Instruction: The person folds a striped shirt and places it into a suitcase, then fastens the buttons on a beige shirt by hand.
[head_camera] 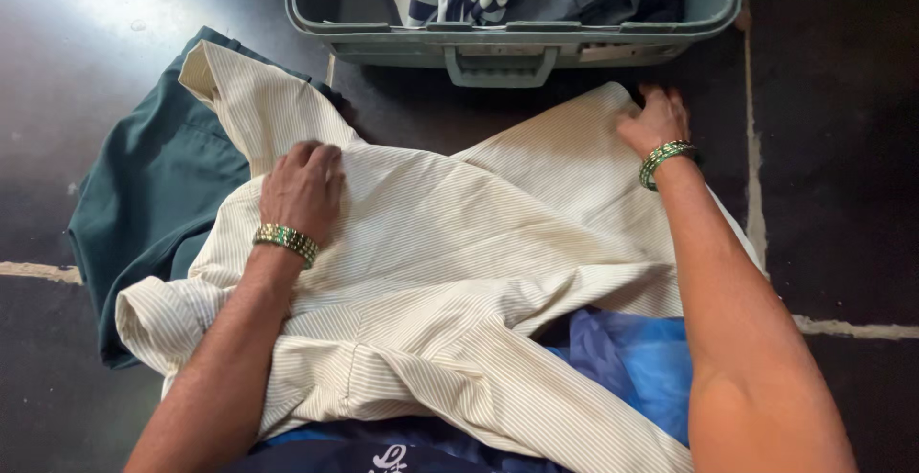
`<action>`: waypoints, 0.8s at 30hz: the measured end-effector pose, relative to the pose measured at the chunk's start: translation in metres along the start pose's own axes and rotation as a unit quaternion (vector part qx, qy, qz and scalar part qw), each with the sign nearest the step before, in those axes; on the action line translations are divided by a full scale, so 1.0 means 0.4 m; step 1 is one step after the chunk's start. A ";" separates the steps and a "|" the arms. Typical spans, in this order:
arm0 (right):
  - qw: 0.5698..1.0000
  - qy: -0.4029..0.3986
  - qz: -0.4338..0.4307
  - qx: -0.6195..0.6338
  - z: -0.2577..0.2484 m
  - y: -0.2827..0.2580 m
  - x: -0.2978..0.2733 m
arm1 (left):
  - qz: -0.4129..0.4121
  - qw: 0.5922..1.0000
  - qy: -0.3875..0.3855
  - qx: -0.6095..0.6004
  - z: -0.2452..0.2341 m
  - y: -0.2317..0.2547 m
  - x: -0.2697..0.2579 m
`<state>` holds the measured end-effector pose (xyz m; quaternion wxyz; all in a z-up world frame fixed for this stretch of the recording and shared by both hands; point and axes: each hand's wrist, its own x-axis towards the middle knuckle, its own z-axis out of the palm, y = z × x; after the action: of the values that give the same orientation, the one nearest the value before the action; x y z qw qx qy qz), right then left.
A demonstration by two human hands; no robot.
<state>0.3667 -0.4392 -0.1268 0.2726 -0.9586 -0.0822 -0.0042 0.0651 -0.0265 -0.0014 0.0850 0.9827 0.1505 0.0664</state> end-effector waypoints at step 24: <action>0.895 -0.160 0.178 0.377 -0.336 0.203 -0.544 | 0.089 0.953 -0.127 -0.262 -0.177 0.039 -0.156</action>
<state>0.1700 -0.6114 -0.0661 0.5932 -0.7701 0.0517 0.2288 -0.0003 -0.0501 0.0639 0.3512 0.9358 0.0278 -0.0147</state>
